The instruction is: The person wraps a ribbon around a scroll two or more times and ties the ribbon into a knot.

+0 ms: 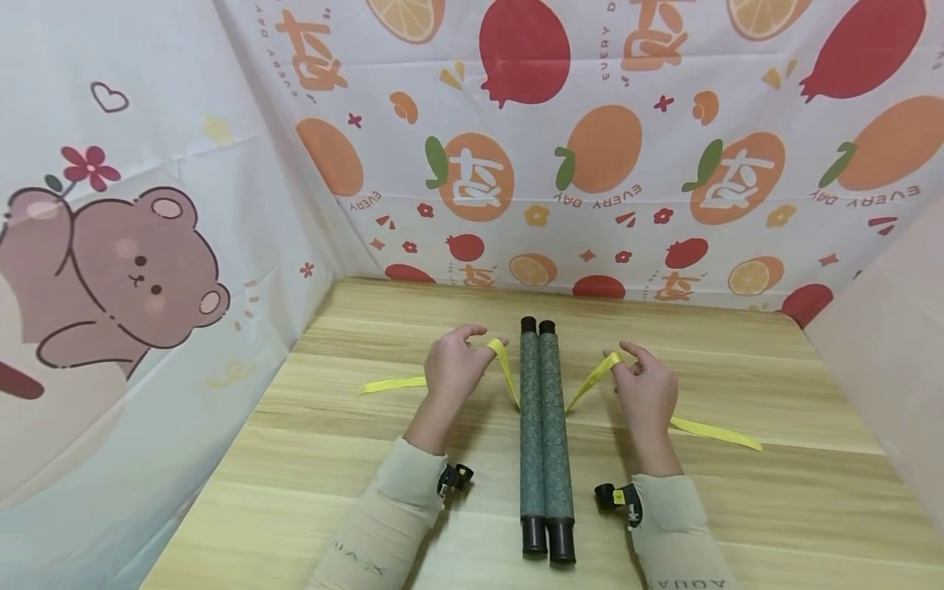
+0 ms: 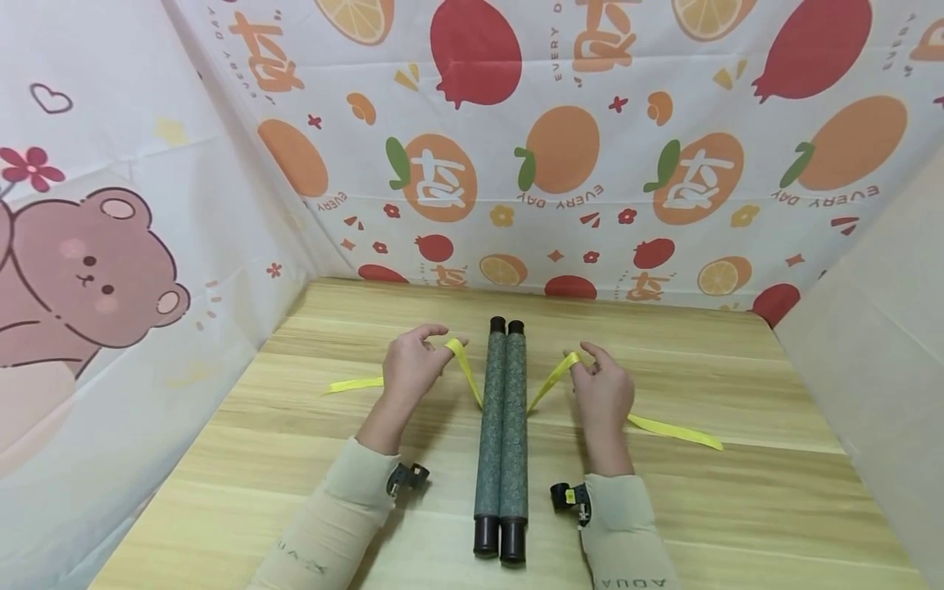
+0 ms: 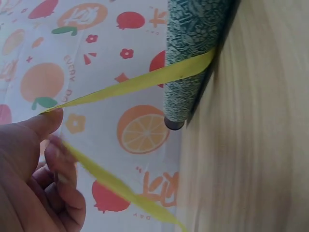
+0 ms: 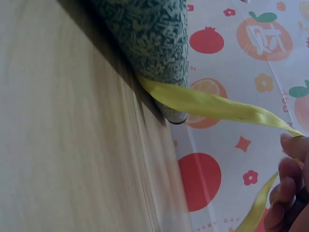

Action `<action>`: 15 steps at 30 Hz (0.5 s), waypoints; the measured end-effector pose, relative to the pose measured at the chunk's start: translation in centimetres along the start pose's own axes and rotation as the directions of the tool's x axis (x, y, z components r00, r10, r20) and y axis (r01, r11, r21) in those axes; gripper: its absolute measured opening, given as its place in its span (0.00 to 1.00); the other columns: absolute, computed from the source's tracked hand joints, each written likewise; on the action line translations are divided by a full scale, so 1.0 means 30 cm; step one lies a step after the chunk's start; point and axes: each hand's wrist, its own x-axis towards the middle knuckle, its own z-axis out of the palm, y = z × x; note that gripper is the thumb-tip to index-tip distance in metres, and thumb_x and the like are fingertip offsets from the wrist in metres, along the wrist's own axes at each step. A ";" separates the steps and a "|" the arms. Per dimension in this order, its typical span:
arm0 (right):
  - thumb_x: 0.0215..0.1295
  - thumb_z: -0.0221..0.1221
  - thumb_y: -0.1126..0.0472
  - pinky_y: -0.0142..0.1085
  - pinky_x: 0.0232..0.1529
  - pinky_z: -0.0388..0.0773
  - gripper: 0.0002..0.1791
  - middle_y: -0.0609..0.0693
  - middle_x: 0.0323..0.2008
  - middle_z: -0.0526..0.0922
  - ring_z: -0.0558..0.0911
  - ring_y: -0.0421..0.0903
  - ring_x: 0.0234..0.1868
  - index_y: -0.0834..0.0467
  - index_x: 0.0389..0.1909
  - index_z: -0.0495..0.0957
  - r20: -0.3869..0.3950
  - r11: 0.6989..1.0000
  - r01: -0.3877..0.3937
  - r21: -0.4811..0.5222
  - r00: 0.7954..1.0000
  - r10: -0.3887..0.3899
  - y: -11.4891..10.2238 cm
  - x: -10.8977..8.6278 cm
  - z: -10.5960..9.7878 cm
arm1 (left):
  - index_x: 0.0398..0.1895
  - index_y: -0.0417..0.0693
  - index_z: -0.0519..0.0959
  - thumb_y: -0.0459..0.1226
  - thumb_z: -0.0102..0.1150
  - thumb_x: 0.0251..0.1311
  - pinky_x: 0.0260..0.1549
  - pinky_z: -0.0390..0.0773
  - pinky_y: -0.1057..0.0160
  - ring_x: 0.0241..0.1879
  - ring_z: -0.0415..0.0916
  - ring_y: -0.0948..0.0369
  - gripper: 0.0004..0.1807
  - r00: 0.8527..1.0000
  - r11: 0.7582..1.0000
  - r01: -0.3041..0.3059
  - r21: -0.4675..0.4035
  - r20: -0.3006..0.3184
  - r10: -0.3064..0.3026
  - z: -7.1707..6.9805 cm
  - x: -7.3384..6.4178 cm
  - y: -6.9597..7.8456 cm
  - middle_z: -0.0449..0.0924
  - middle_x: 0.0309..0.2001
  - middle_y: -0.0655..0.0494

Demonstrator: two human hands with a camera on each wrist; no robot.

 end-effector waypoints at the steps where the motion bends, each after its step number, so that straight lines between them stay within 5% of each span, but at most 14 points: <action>1: 0.59 0.69 0.52 0.31 0.08 0.60 0.16 0.50 0.11 0.78 0.72 0.38 0.07 0.55 0.46 0.86 0.008 0.999 -0.026 0.037 1.000 0.026 -0.002 -0.002 0.001 | 0.49 0.55 0.84 0.58 0.68 0.53 0.08 0.60 0.67 0.09 0.70 0.64 0.25 1.000 1.000 0.014 -0.023 0.019 -0.014 -0.003 -0.001 0.003 0.75 0.10 0.63; 4: 0.61 0.64 0.59 0.29 0.10 0.69 0.15 0.53 0.17 0.84 0.78 0.44 0.10 0.55 0.49 0.85 0.035 0.982 -0.101 0.160 0.995 0.097 -0.009 -0.007 0.005 | 0.54 0.51 0.82 0.55 0.69 0.54 0.10 0.72 0.62 0.09 0.76 0.61 0.28 0.994 0.986 0.076 -0.151 0.087 -0.064 -0.009 0.000 0.013 0.79 0.11 0.59; 8: 0.61 0.59 0.67 0.29 0.16 0.77 0.15 0.56 0.27 0.88 0.83 0.49 0.15 0.57 0.48 0.85 0.039 0.957 -0.112 0.269 0.994 0.106 -0.015 -0.010 0.010 | 0.55 0.49 0.81 0.48 0.72 0.55 0.22 0.83 0.49 0.12 0.78 0.58 0.25 0.982 0.915 0.147 -0.376 0.163 -0.091 -0.010 0.004 0.016 0.83 0.16 0.51; 12: 0.63 0.60 0.68 0.30 0.21 0.80 0.13 0.59 0.31 0.88 0.84 0.39 0.21 0.58 0.46 0.86 0.031 0.943 -0.071 0.324 0.997 0.064 -0.022 -0.012 0.015 | 0.50 0.47 0.83 0.38 0.67 0.58 0.29 0.85 0.53 0.18 0.83 0.57 0.16 0.975 0.832 0.151 -0.534 0.220 -0.036 -0.004 0.003 0.014 0.87 0.28 0.42; 15: 0.64 0.62 0.66 0.28 0.26 0.82 0.11 0.59 0.37 0.88 0.84 0.31 0.27 0.58 0.46 0.85 0.038 0.932 -0.050 0.359 0.999 0.038 -0.032 -0.015 0.015 | 0.48 0.43 0.84 0.31 0.62 0.59 0.33 0.86 0.56 0.28 0.86 0.55 0.13 0.973 0.801 0.106 -0.589 0.227 0.038 0.006 -0.006 0.020 0.87 0.37 0.40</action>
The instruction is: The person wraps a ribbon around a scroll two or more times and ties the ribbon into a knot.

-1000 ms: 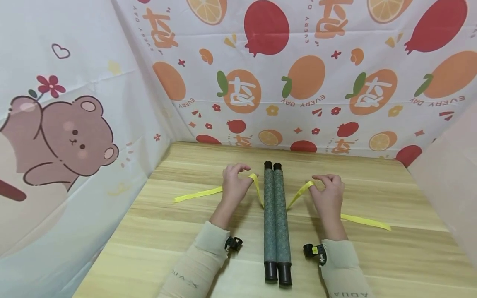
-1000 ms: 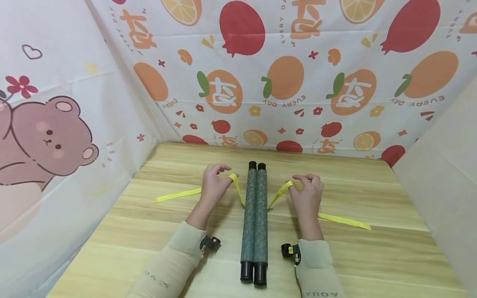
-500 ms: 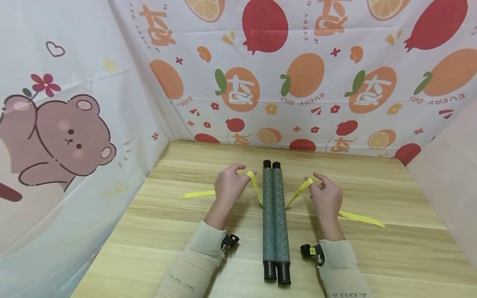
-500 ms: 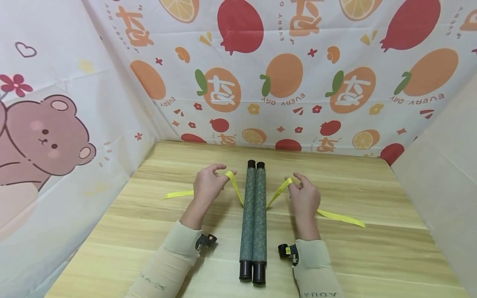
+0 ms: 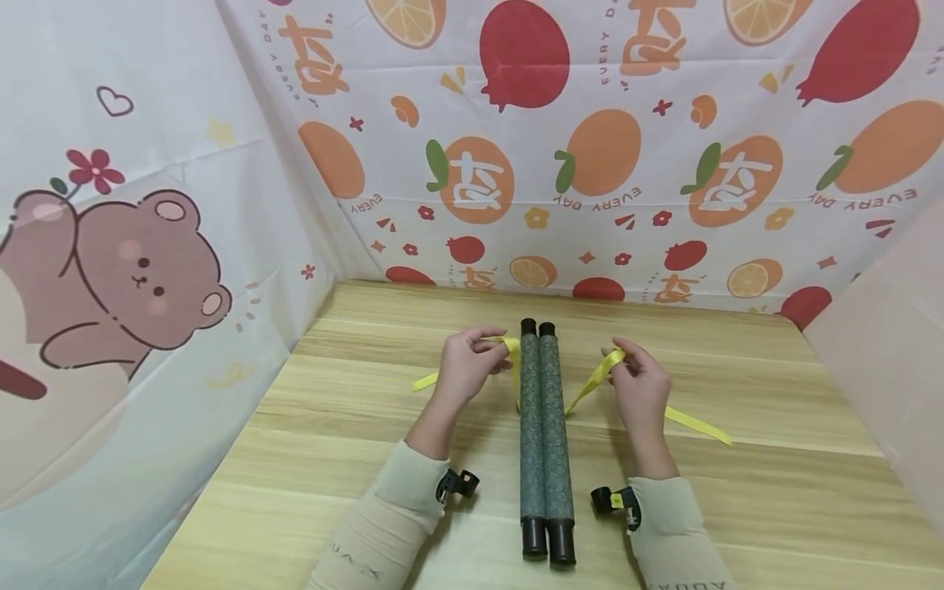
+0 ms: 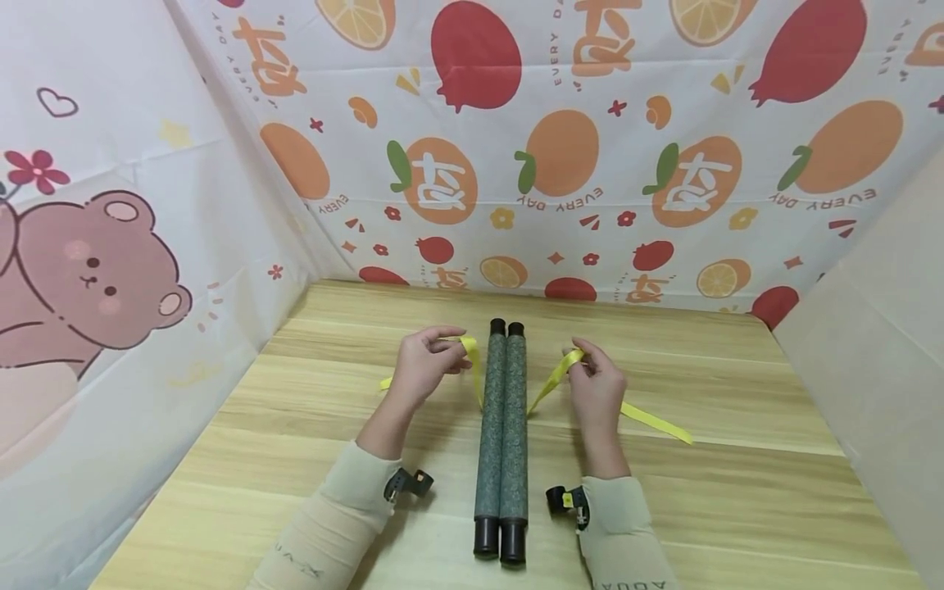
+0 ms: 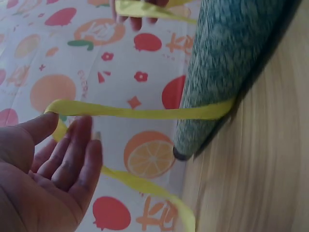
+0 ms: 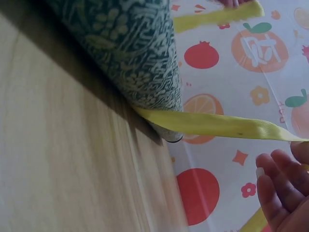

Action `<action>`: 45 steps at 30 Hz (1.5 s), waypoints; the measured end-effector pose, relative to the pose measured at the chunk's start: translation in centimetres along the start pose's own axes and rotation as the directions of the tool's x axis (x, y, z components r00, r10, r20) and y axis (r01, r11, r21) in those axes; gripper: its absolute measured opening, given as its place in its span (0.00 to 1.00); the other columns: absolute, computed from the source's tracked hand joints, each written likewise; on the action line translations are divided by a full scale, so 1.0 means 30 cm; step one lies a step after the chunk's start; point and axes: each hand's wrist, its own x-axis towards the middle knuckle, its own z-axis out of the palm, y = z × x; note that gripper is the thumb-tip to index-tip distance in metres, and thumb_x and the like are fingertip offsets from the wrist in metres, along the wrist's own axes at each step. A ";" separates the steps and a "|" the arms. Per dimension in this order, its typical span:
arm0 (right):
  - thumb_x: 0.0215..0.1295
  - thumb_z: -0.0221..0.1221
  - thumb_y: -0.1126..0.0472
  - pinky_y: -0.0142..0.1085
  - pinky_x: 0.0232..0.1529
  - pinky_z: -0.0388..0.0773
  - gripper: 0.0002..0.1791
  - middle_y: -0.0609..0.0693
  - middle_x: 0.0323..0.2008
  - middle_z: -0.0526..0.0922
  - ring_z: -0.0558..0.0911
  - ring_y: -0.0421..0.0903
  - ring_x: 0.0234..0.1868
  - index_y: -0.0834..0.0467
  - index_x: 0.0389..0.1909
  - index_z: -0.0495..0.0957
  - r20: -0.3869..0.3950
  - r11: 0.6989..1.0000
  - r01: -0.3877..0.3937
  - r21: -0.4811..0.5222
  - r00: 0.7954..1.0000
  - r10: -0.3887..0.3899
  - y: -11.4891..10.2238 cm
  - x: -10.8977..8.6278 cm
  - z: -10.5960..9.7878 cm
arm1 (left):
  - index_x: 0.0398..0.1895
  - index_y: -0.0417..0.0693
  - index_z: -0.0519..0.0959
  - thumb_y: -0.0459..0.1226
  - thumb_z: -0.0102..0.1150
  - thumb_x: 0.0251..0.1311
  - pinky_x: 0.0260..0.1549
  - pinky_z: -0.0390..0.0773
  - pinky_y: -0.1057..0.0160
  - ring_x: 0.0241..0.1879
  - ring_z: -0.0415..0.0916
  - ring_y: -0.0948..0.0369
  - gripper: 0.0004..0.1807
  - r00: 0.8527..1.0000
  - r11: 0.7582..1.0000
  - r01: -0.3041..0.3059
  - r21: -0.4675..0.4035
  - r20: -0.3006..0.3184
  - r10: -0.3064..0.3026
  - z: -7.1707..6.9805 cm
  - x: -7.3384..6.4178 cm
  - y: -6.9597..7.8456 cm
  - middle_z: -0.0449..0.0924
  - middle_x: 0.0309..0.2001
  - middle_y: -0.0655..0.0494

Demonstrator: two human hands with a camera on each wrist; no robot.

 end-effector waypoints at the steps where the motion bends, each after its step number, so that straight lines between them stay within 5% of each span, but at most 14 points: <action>1: 0.64 0.63 0.65 0.28 0.28 0.82 0.11 0.58 0.39 0.88 0.84 0.30 0.29 0.58 0.46 0.85 0.009 1.000 0.006 0.011 1.000 -0.006 -0.004 -0.002 0.001 | 0.48 0.42 0.84 0.30 0.62 0.60 0.35 0.85 0.58 0.32 0.86 0.55 0.13 1.000 1.000 -0.018 -0.006 0.013 0.018 0.007 -0.003 0.000 0.87 0.39 0.40; 5: 0.64 0.65 0.62 0.28 0.33 0.83 0.12 0.56 0.43 0.88 0.84 0.31 0.34 0.60 0.46 0.85 0.043 0.998 0.031 0.051 0.999 -0.033 -0.022 -0.006 0.009 | 0.50 0.39 0.83 0.29 0.62 0.62 0.44 0.83 0.62 0.44 0.83 0.56 0.13 0.996 0.997 -0.069 -0.022 0.055 0.070 0.040 -0.018 -0.002 0.86 0.46 0.44; 9: 0.65 0.63 0.65 0.23 0.35 0.81 0.12 0.54 0.46 0.87 0.86 0.36 0.38 0.57 0.48 0.85 0.081 0.996 0.056 0.063 0.995 -0.061 -0.035 -0.012 0.018 | 0.55 0.36 0.80 0.28 0.57 0.64 0.48 0.81 0.65 0.51 0.80 0.58 0.16 0.990 0.995 -0.056 -0.088 0.122 0.066 0.067 -0.034 0.000 0.84 0.51 0.45; 16: 0.65 0.60 0.71 0.24 0.42 0.80 0.18 0.52 0.51 0.85 0.86 0.47 0.47 0.55 0.54 0.82 0.177 0.973 0.210 0.094 0.958 -0.224 -0.066 -0.029 0.033 | 0.61 0.35 0.74 0.30 0.45 0.69 0.46 0.82 0.60 0.38 0.86 0.45 0.20 0.951 0.968 0.002 -0.253 0.298 0.076 0.095 -0.060 0.006 0.77 0.58 0.34; 21: 0.62 0.55 0.80 0.29 0.49 0.80 0.26 0.56 0.54 0.84 0.84 0.40 0.48 0.59 0.60 0.77 0.256 0.957 0.261 0.124 0.924 -0.285 -0.123 -0.052 0.040 | 0.64 0.37 0.72 0.38 0.49 0.72 0.46 0.82 0.60 0.27 0.83 0.61 0.22 0.920 0.984 0.010 -0.177 0.387 0.060 0.108 -0.079 0.006 0.75 0.61 0.37; 26: 0.62 0.55 0.80 0.42 0.53 0.79 0.28 0.62 0.55 0.81 0.83 0.45 0.50 0.65 0.63 0.71 0.338 0.947 0.297 0.123 0.885 -0.321 -0.193 -0.081 0.041 | 0.63 0.40 0.74 0.40 0.54 0.70 0.36 0.84 0.50 0.28 0.78 0.60 0.22 0.899 0.997 -0.005 -0.083 0.437 0.041 0.128 -0.090 0.000 0.79 0.55 0.39; 29: 0.63 0.53 0.80 0.39 0.36 0.81 0.31 0.61 0.57 0.80 0.82 0.46 0.51 0.62 0.68 0.68 0.411 0.953 0.268 0.143 0.859 -0.303 -0.187 -0.087 0.045 | 0.60 0.42 0.77 0.42 0.56 0.69 0.27 0.81 0.54 0.23 0.74 0.60 0.20 0.886 1.000 -0.021 -0.016 0.463 0.026 0.140 -0.095 -0.001 0.81 0.43 0.35; 33: 0.64 0.46 0.81 0.32 0.16 0.65 0.37 0.60 0.54 0.83 0.78 0.42 0.26 0.52 0.72 0.63 0.519 0.968 0.136 0.211 0.824 -0.229 -0.152 -0.085 0.047 | 0.49 0.44 0.81 0.45 0.57 0.68 0.21 0.72 0.63 0.17 0.67 0.60 0.16 0.865 0.999 -0.037 0.036 0.502 0.014 0.146 -0.103 0.001 0.77 0.25 0.39; 36: 0.63 0.42 0.79 0.33 0.16 0.67 0.37 0.62 0.42 0.85 0.66 0.46 0.15 0.52 0.72 0.63 0.567 0.967 0.076 0.244 0.797 -0.206 -0.135 -0.081 0.046 | 0.40 0.43 0.80 0.45 0.58 0.68 0.21 0.71 0.62 0.17 0.66 0.60 0.13 0.853 0.999 -0.038 0.021 0.522 0.021 0.146 -0.105 0.003 0.75 0.19 0.49; 39: 0.66 0.42 0.76 0.36 0.18 0.69 0.32 0.59 0.32 0.81 0.68 0.48 0.16 0.55 0.70 0.66 0.582 0.968 0.065 0.241 0.789 -0.198 -0.127 -0.080 0.045 | 0.35 0.43 0.77 0.44 0.58 0.68 0.23 0.74 0.62 0.17 0.70 0.59 0.13 0.843 1.000 -0.005 -0.013 0.538 0.011 0.143 -0.102 0.004 0.75 0.17 0.53; 45: 0.74 0.48 0.67 0.37 0.24 0.77 0.20 0.54 0.31 0.79 0.75 0.43 0.21 0.57 0.64 0.72 0.560 0.984 0.041 0.174 0.818 -0.133 -0.123 -0.078 0.040 | 0.36 0.41 0.75 0.43 0.54 0.71 0.27 0.80 0.59 0.18 0.76 0.59 0.13 0.841 0.996 0.053 -0.076 0.542 -0.003 0.136 -0.088 0.004 0.79 0.17 0.56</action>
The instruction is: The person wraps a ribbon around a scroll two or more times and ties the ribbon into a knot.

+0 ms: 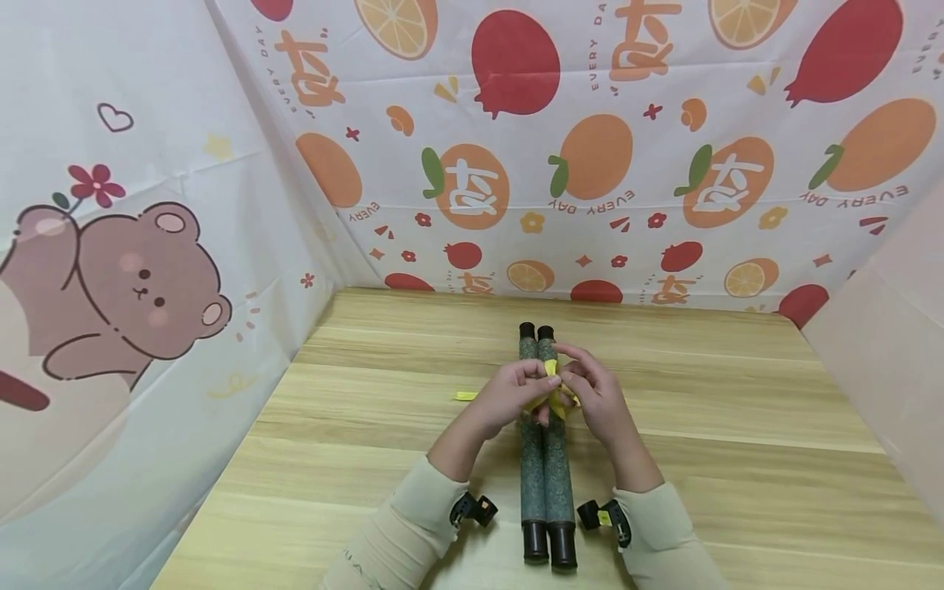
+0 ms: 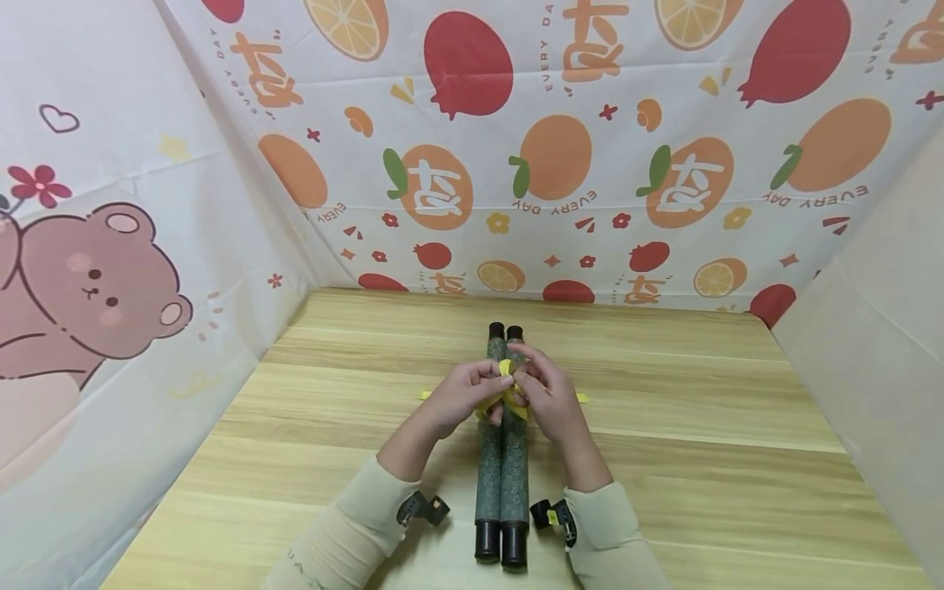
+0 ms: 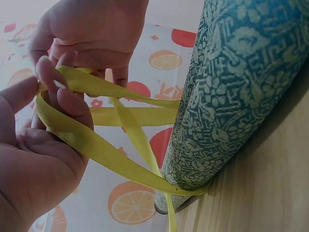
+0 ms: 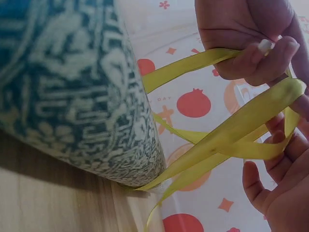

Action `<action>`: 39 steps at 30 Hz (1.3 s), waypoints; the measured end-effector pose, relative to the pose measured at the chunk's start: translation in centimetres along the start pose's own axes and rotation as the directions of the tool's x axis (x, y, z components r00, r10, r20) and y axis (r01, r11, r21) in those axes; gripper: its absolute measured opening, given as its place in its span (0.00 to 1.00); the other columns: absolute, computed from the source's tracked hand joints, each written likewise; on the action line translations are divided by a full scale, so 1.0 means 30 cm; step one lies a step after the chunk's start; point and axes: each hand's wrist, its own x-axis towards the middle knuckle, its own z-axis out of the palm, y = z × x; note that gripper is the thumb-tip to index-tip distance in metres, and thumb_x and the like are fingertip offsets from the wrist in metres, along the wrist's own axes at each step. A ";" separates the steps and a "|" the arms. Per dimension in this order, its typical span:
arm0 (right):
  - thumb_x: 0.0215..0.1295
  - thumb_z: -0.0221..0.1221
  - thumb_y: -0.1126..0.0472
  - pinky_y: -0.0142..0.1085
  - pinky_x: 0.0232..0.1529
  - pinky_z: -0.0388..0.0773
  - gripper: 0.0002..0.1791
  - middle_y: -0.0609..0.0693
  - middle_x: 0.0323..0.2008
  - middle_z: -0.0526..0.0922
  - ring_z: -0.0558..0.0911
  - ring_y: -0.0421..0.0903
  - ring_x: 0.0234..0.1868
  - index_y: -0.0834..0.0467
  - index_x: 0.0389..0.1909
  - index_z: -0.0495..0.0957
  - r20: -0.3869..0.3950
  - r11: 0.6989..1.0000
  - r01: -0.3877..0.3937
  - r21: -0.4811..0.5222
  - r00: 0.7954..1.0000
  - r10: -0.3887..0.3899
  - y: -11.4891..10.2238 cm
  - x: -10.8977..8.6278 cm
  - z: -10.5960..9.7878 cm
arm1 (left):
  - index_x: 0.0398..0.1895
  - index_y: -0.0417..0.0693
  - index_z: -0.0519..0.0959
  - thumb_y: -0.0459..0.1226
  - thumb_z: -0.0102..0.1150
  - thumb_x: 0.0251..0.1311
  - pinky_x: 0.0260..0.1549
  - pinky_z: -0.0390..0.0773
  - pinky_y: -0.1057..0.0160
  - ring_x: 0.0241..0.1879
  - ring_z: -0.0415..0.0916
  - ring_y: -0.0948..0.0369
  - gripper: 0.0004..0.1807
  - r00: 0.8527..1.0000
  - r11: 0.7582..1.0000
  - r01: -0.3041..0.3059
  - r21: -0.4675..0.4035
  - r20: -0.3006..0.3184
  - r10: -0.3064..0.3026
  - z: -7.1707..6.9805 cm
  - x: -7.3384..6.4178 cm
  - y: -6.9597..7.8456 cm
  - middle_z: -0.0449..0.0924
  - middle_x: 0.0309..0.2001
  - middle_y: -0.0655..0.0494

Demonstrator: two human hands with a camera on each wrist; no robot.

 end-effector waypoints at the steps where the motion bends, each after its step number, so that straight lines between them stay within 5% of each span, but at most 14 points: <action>1: 0.74 0.49 0.66 0.37 0.25 0.77 0.19 0.55 0.31 0.79 0.75 0.44 0.22 0.57 0.63 0.73 -0.009 1.000 -0.014 -0.006 1.000 0.014 0.000 0.000 0.000 | 0.37 0.41 0.75 0.44 0.54 0.71 0.27 0.80 0.59 0.19 0.77 0.59 0.13 1.000 1.000 0.001 -0.005 -0.006 -0.001 -0.002 0.001 0.000 0.79 0.18 0.56; 11: 0.69 0.56 0.64 0.33 0.24 0.76 0.08 0.64 0.27 0.78 0.79 0.57 0.28 0.57 0.45 0.81 -0.055 0.993 -0.109 -0.054 0.993 0.106 -0.001 0.002 -0.002 | 0.40 0.41 0.75 0.45 0.54 0.71 0.28 0.79 0.60 0.23 0.81 0.62 0.14 0.997 0.998 0.016 -0.054 -0.077 -0.020 -0.019 0.001 0.009 0.83 0.36 0.33; 19: 0.71 0.53 0.67 0.32 0.20 0.70 0.06 0.67 0.30 0.83 0.69 0.41 0.18 0.63 0.43 0.76 0.044 0.987 -0.160 -0.019 0.986 0.161 -0.009 0.007 -0.019 | 0.40 0.40 0.74 0.44 0.55 0.70 0.19 0.76 0.64 0.27 0.81 0.60 0.14 0.994 0.995 0.022 -0.095 -0.104 -0.032 -0.031 -0.001 0.011 0.84 0.34 0.48; 23: 0.72 0.52 0.66 0.31 0.16 0.63 0.08 0.64 0.21 0.76 0.63 0.38 0.14 0.62 0.48 0.73 0.073 0.977 -0.211 -0.029 0.974 0.212 -0.012 0.010 -0.023 | 0.40 0.38 0.74 0.44 0.55 0.70 0.19 0.77 0.63 0.29 0.82 0.58 0.16 0.989 0.998 0.019 -0.052 -0.143 -0.027 -0.036 -0.004 0.017 0.83 0.37 0.41; 29: 0.70 0.58 0.59 0.31 0.14 0.63 0.07 0.61 0.18 0.73 0.65 0.39 0.13 0.60 0.39 0.77 0.105 0.973 -0.205 -0.108 0.971 0.216 -0.008 0.009 -0.028 | 0.41 0.38 0.75 0.45 0.55 0.70 0.20 0.79 0.63 0.39 0.84 0.45 0.16 0.976 0.999 0.019 -0.026 -0.217 -0.024 -0.048 -0.007 0.023 0.83 0.41 0.39; 34: 0.70 0.57 0.59 0.32 0.16 0.68 0.10 0.59 0.22 0.77 0.70 0.40 0.17 0.63 0.38 0.79 0.303 0.969 -0.190 -0.160 0.924 0.231 -0.003 0.006 -0.016 | 0.42 0.37 0.77 0.43 0.55 0.70 0.22 0.81 0.65 0.35 0.84 0.53 0.15 0.961 0.998 0.003 -0.064 -0.277 -0.021 -0.052 -0.001 0.018 0.85 0.43 0.43; 39: 0.69 0.60 0.55 0.31 0.18 0.71 0.11 0.45 0.19 0.74 0.71 0.38 0.18 0.57 0.30 0.81 0.398 0.957 -0.135 -0.255 0.888 0.232 0.014 0.004 0.016 | 0.42 0.37 0.78 0.43 0.54 0.71 0.22 0.81 0.66 0.34 0.83 0.59 0.15 0.967 0.998 -0.013 -0.063 -0.254 -0.003 -0.042 0.002 0.015 0.85 0.44 0.42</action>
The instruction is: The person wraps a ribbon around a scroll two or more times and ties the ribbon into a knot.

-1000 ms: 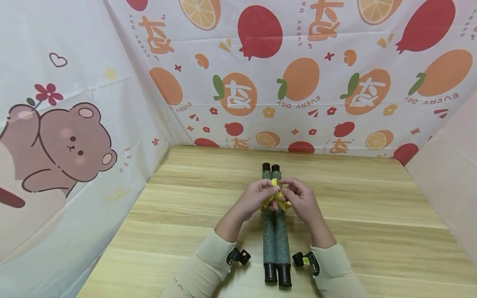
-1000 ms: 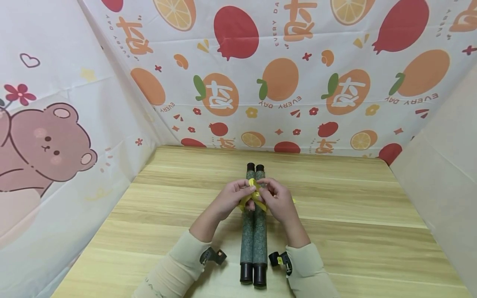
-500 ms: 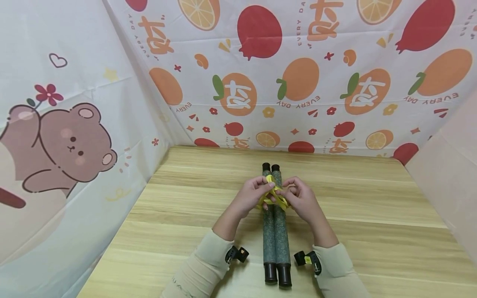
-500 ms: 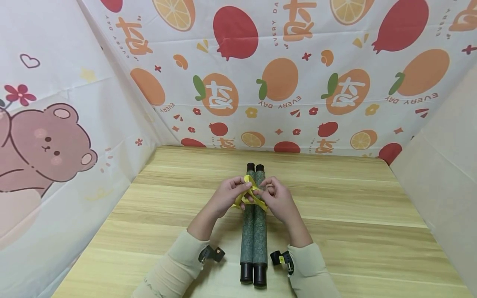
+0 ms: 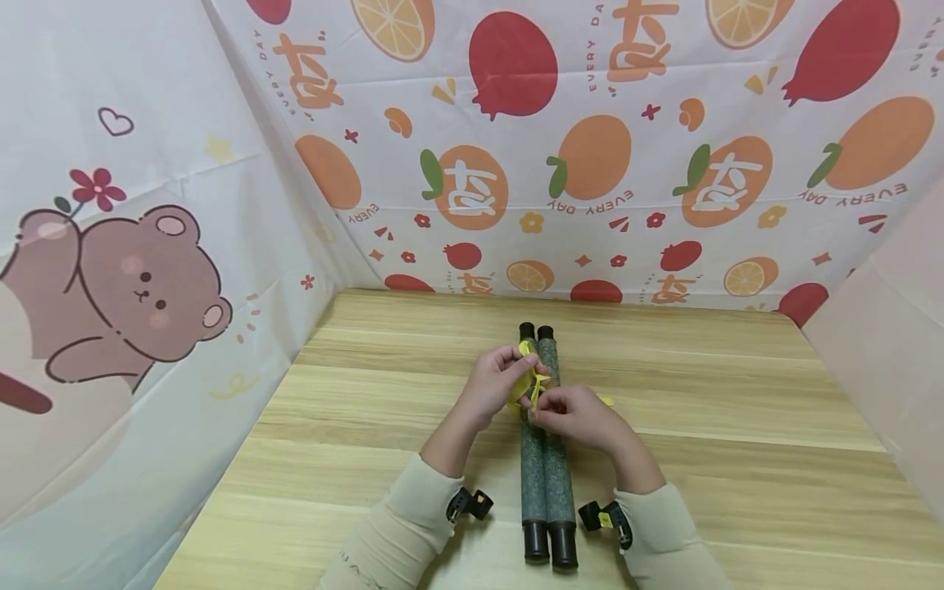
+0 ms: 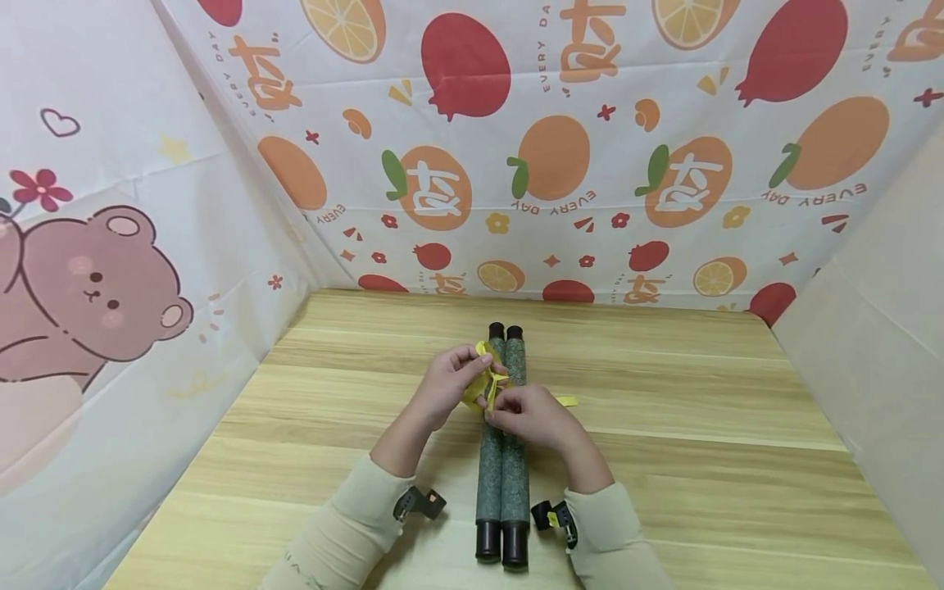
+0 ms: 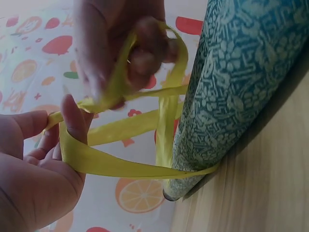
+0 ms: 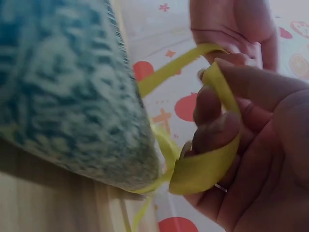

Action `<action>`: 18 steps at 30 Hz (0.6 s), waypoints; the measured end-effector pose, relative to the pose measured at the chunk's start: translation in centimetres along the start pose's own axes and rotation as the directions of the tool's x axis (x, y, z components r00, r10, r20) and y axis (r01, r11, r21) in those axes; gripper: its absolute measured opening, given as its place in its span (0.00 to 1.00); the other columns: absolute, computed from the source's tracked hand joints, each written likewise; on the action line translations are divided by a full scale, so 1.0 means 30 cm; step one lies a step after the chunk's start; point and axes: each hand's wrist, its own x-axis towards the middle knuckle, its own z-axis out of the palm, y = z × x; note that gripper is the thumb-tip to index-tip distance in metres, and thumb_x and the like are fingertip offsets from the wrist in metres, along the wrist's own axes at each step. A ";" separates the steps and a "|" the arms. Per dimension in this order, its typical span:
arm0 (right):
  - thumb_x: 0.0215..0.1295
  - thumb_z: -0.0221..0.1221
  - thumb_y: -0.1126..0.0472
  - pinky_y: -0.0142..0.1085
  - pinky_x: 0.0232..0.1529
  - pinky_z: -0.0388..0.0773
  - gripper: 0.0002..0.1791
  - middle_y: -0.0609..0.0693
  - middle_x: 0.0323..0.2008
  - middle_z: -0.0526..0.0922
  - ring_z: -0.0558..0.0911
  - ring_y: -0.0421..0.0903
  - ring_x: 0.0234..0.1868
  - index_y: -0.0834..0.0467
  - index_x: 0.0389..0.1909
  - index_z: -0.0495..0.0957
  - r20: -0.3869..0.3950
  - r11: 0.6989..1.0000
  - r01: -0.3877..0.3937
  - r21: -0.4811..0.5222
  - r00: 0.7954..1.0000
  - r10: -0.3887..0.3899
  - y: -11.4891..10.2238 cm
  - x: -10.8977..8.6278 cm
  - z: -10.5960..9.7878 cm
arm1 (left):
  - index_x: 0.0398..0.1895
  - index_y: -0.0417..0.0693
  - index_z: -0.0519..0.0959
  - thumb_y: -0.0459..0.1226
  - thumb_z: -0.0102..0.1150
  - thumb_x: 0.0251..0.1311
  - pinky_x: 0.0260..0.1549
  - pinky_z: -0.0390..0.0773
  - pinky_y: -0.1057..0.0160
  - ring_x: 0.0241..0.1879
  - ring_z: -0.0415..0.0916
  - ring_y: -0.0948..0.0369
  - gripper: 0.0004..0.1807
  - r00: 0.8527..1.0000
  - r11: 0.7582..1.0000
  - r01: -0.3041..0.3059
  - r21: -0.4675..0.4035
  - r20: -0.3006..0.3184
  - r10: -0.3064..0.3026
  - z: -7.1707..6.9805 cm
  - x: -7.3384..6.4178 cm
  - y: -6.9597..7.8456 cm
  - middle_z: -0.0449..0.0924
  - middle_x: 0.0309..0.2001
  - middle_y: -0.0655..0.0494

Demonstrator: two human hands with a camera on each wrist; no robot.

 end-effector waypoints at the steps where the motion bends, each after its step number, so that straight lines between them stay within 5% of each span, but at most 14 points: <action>1: 0.69 0.60 0.54 0.31 0.18 0.71 0.12 0.43 0.18 0.74 0.71 0.38 0.17 0.56 0.28 0.81 -0.003 1.000 -0.006 -0.022 1.000 0.006 0.001 0.002 0.005 | 0.43 0.36 0.78 0.43 0.54 0.71 0.24 0.82 0.65 0.35 0.83 0.59 0.16 1.000 1.000 -0.006 0.000 0.009 0.006 0.003 0.000 -0.001 0.85 0.44 0.42; 9: 0.68 0.60 0.48 0.30 0.17 0.66 0.18 0.43 0.14 0.71 0.68 0.38 0.15 0.55 0.23 0.80 -0.094 0.989 -0.101 -0.106 0.991 0.091 0.020 0.012 0.028 | 0.44 0.32 0.77 0.41 0.54 0.71 0.43 0.84 0.59 0.44 0.84 0.54 0.16 0.999 1.000 -0.027 0.011 0.046 0.026 0.026 -0.009 -0.004 0.85 0.44 0.41; 15: 0.68 0.61 0.51 0.33 0.22 0.69 0.11 0.44 0.19 0.75 0.70 0.40 0.19 0.54 0.29 0.81 -0.165 0.970 -0.170 -0.171 0.976 0.142 0.021 0.020 0.032 | 0.44 0.34 0.78 0.43 0.55 0.71 0.39 0.83 0.63 0.42 0.83 0.58 0.17 0.998 0.999 -0.030 0.037 0.062 0.028 0.043 -0.018 0.001 0.85 0.43 0.43; 18: 0.67 0.62 0.52 0.34 0.23 0.67 0.13 0.45 0.18 0.73 0.70 0.42 0.20 0.55 0.26 0.78 -0.235 0.949 -0.254 -0.189 0.950 0.207 0.017 0.017 0.030 | 0.42 0.34 0.77 0.43 0.55 0.70 0.33 0.84 0.60 0.37 0.83 0.59 0.17 0.996 0.999 -0.028 0.025 0.089 0.025 0.052 -0.022 0.001 0.84 0.42 0.42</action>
